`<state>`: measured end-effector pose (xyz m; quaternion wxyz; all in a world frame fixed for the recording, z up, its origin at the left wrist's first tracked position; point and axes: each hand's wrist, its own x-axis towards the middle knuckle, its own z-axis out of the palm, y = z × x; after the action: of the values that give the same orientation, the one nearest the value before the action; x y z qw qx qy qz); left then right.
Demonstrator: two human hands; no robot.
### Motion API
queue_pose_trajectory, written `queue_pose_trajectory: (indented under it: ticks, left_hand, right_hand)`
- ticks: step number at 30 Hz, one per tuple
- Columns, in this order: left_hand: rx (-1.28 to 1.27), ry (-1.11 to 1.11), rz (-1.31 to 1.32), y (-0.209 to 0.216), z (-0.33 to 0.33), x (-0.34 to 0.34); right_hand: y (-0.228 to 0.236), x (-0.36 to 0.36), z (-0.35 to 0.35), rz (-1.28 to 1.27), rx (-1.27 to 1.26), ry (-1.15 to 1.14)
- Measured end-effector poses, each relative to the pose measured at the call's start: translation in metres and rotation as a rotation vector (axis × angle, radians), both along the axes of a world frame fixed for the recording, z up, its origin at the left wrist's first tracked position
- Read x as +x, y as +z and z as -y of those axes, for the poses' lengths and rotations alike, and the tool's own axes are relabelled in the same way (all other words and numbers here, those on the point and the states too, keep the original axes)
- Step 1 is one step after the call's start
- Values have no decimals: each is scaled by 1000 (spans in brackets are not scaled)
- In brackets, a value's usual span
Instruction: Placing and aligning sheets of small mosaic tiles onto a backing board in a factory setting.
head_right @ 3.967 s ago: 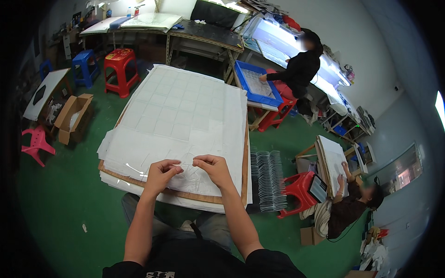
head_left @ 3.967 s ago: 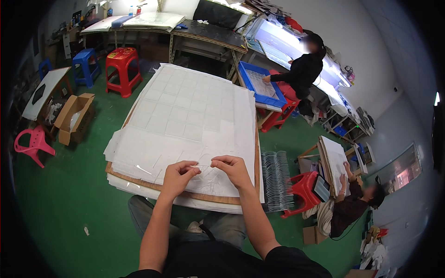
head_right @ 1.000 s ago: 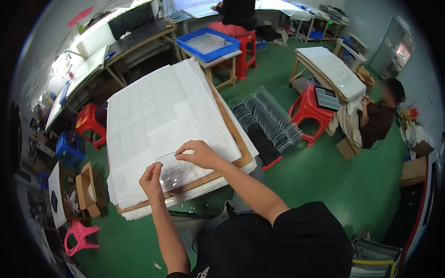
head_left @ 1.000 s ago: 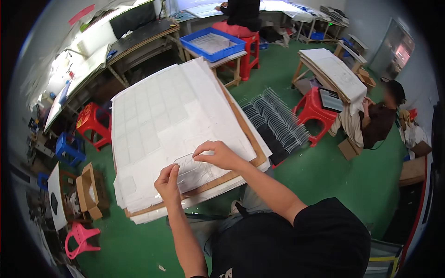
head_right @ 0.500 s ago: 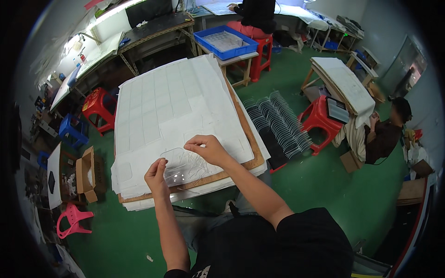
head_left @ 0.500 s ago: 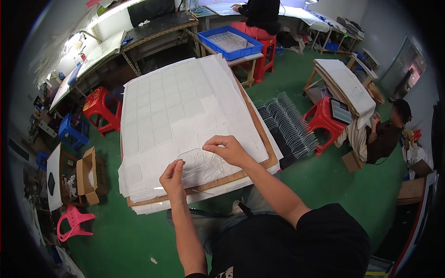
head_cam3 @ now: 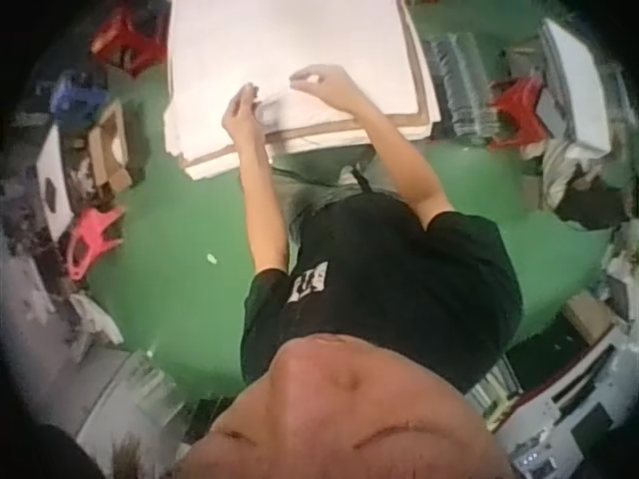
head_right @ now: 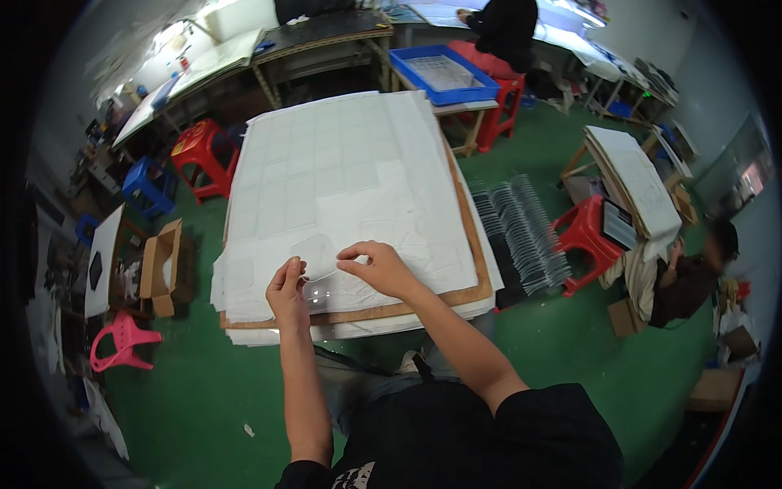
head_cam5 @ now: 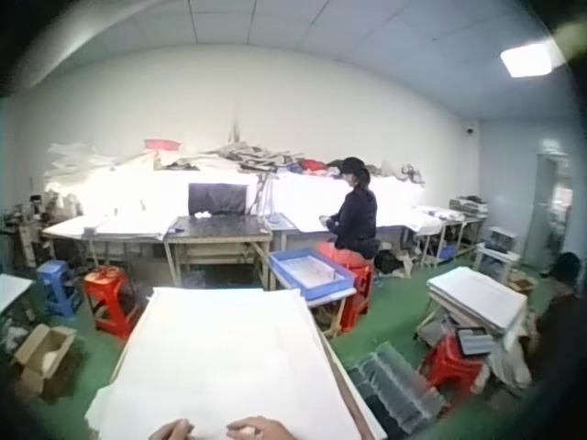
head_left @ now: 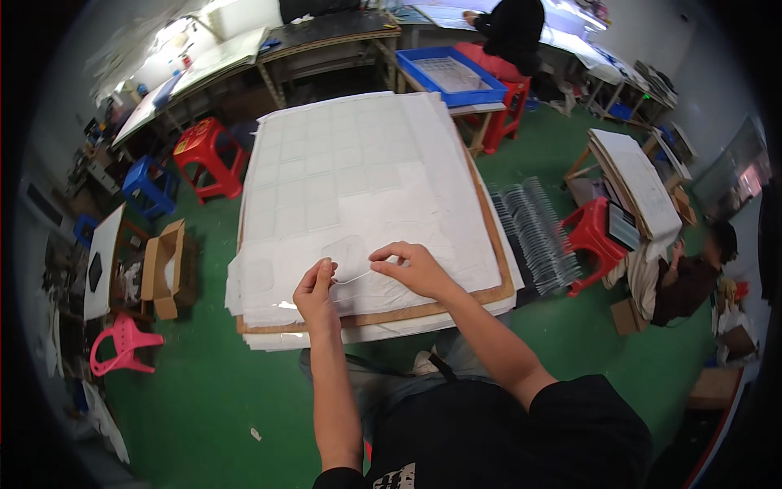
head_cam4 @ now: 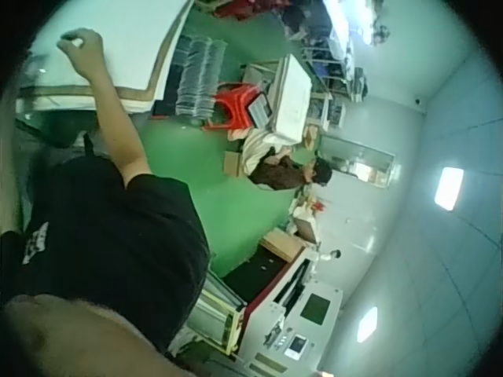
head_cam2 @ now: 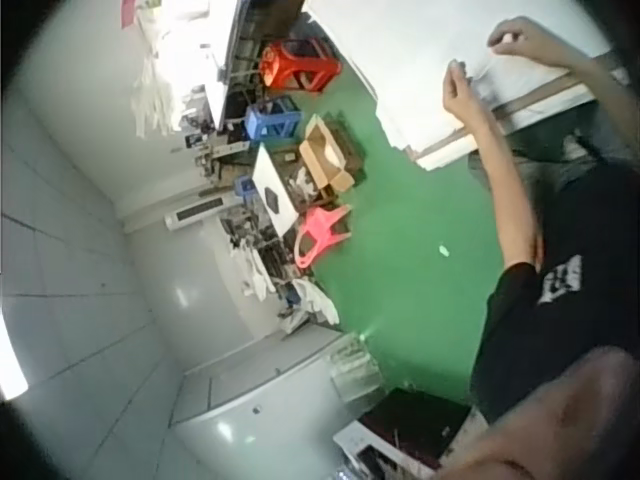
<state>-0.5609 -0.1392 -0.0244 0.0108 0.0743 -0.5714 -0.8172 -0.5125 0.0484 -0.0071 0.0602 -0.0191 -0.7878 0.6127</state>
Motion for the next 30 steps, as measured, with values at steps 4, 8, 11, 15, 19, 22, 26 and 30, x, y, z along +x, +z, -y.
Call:
queue_pose_trajectory:
  ticks: [4, 8, 11, 15, 19, 22, 26, 30]
  left_hand:
    - [-218, 91, 28, 6, 33, -18]
    - [-389, 219, 19, 4, 111, -57]
    - [-427, 220, 60, 7, 135, -73]
    - [-538, 213, 66, 2, 145, -91]
    - [-788, 240, -35, -16, 144, -94]
    - [-871, 251, -85, -20, 132, -86]
    - [-910, 302, -174, -22, 128, -76]
    - [-863, 352, -211, -20, 121, -50]
  right_hand:
    - [-3, 2, -5, 51, 42, -44]
    - [-1, 1, -4, 197, 108, -56]
    - [-3, -12, 1, 157, 147, -22]
    - [-16, -46, 7, 74, 244, 13]
    - [-31, -88, 16, -44, 461, -7]
    - [-57, -119, 29, -261, 863, -83]
    - [-76, -133, 37, -325, 1058, -77]
    - [-69, -130, 41, -221, 1153, 44]
